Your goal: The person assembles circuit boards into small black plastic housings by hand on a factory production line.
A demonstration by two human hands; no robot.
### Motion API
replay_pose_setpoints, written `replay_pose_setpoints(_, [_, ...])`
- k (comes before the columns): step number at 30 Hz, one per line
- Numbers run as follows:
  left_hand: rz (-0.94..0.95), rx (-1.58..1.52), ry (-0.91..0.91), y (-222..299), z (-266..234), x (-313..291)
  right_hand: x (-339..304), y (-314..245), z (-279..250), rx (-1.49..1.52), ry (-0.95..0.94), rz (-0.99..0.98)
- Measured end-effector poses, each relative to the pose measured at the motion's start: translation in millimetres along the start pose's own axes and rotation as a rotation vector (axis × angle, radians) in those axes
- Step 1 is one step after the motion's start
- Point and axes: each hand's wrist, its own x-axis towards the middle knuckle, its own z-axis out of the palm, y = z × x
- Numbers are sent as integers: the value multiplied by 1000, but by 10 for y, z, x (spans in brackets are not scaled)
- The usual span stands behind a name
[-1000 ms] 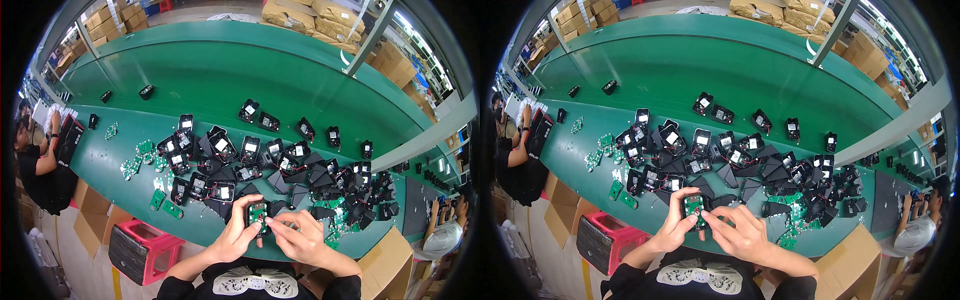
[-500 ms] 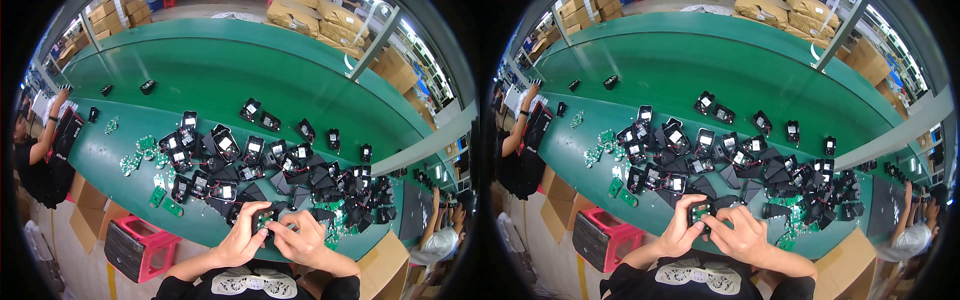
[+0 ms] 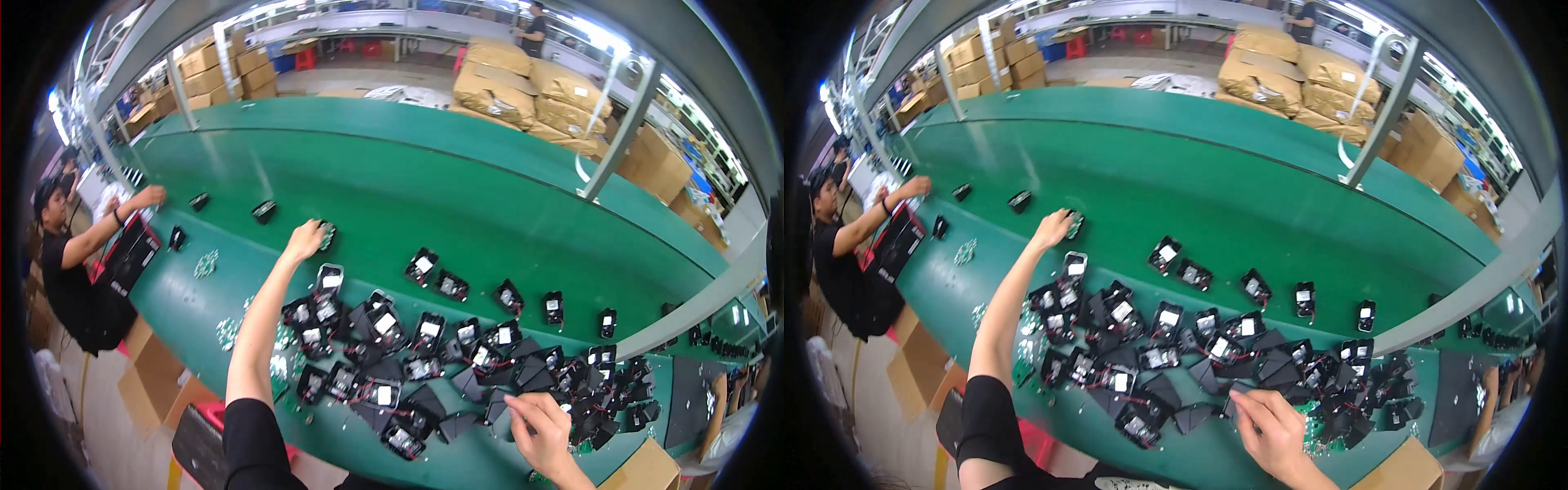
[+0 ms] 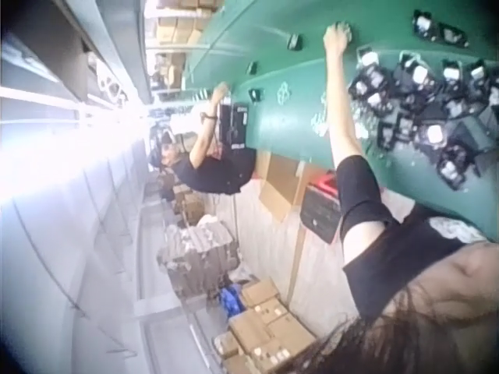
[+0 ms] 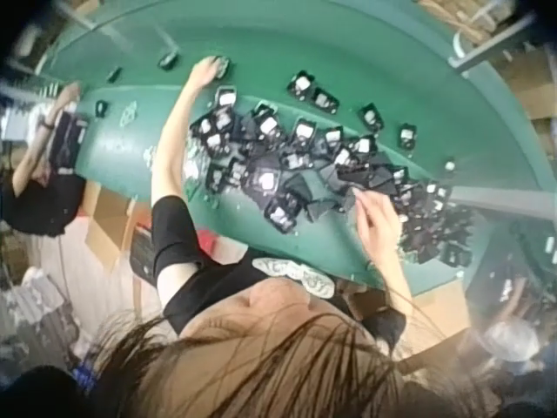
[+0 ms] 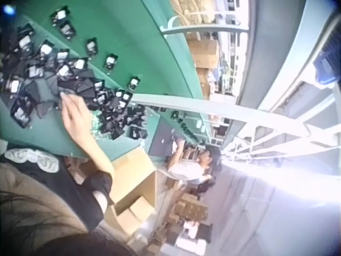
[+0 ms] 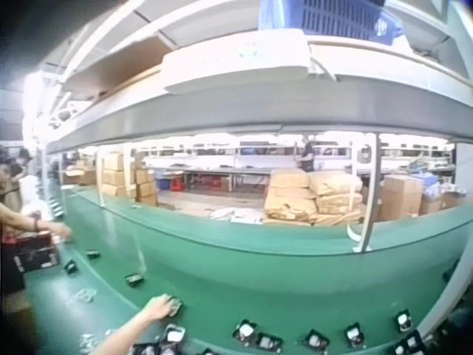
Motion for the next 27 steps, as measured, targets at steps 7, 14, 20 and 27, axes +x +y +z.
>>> replay_pose_setpoints(7, [363, 520, 470, 148, -49, 160, -72, 275, -228, -156, 46, 157])
replay_pose_setpoints(14, [1294, 373, -247, 1463, 399, 2, -247, 531, -608, -311, 64, 376])
replay_pose_setpoints(20, [1066, 674, -297, 1687, 398, -31, -1033, 337, -712, -158, -189, 646])
replay_pose_setpoints(27, [613, 23, 29, 1428, -103, -344, -1184, 561, -555, -536, -197, 414])
